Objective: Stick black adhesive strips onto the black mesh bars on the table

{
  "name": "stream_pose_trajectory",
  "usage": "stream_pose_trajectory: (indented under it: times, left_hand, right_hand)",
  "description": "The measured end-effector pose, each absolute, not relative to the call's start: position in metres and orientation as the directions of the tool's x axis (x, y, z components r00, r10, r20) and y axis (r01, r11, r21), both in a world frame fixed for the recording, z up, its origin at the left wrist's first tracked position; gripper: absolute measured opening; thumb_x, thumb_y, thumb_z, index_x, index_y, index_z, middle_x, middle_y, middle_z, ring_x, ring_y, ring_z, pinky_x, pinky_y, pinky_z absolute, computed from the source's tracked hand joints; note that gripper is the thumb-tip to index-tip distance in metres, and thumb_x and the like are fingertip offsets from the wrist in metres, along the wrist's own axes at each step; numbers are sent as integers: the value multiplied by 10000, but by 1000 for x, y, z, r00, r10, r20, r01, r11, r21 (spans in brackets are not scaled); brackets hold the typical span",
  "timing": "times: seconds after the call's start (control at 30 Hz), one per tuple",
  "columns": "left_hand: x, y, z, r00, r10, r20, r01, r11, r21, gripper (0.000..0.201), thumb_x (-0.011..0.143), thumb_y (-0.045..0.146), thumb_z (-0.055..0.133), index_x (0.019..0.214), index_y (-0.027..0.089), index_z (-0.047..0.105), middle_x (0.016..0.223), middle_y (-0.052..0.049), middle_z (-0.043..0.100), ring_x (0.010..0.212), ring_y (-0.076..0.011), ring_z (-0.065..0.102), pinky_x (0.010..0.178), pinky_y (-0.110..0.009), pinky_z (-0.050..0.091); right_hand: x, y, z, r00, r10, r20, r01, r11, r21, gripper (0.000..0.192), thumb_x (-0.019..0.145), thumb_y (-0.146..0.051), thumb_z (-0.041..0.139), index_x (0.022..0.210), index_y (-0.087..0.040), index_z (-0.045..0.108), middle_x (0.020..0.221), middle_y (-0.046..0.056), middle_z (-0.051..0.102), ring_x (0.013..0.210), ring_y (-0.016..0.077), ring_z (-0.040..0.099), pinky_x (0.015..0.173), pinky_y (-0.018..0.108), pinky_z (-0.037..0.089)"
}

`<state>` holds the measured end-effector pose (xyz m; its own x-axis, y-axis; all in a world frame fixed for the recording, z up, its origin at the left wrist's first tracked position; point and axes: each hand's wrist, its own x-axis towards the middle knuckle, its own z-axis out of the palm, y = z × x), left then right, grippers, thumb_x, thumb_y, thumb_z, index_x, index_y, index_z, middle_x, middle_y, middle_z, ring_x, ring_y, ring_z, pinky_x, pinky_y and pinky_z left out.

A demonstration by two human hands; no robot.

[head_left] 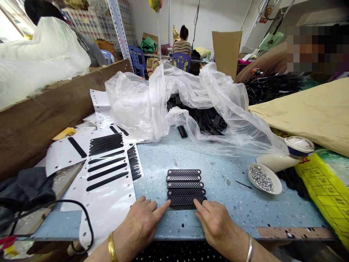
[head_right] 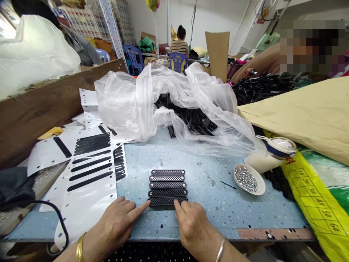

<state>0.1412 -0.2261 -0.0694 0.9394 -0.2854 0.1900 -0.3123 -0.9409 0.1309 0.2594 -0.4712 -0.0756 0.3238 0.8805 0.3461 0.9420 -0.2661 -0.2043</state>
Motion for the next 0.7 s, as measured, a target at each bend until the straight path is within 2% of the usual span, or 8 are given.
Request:
stream_pose_trajectory:
  times: [0.1,0.23,0.33,0.47,0.57,0.63,0.7]
  left_hand:
    - [141,-229,-71,943,-314,108,-323,-944,73,681,684,-28,395,1348,117,377,722,-40,615,574,-197,559,603,-360,432]
    - [134,-243,-79,953,-301,36,-303,-951,64,801,626,10,441,1405,48,257,758,-65,646,589,-208,585,609,-385,479]
    - [129,-255,-86,964,-253,89,-257,-965,48,837,653,28,454,1438,1,164,721,-73,633,559,-213,568,549,-371,478]
    - [131,-269,-90,955,-182,234,-191,-981,19,718,811,51,387,1461,-16,89,690,-72,626,514,-214,550,478,-355,457]
    - [133,-278,-93,944,-149,296,-154,-988,-8,699,850,57,338,1464,-52,20,655,-72,618,492,-221,547,458,-361,453]
    - [132,-280,-96,940,-136,314,-142,-990,-2,669,860,56,326,1457,-66,48,649,-75,620,493,-226,556,451,-363,450]
    - [130,-279,-97,942,-114,316,-137,-989,53,602,877,64,330,1440,-53,151,652,-70,624,500,-220,570,452,-354,451]
  right_hand:
    - [259,-470,-75,312,883,349,947,-260,-188,359,878,-13,393,1187,49,564,728,112,576,640,199,544,522,328,450]
    - [259,-468,-74,308,886,347,950,-265,-167,359,873,-13,391,1174,51,575,723,117,579,643,201,543,531,333,457]
    - [259,-467,-74,310,884,350,949,-266,-169,364,858,3,400,1171,61,577,721,118,576,645,209,546,532,343,460]
    - [258,-468,-75,312,887,339,948,-266,-175,346,871,-17,400,1152,57,588,740,127,587,642,205,542,533,341,461]
    - [258,-468,-75,315,887,339,947,-270,-174,349,874,-16,401,1166,48,581,741,123,589,651,207,545,545,337,456]
    - [258,-466,-75,319,883,345,945,-270,-185,359,874,-11,404,1189,46,567,739,117,587,653,208,543,548,335,444]
    - [258,-465,-72,338,866,369,935,-263,-239,316,885,-20,405,1127,15,605,733,105,580,643,198,532,544,324,424]
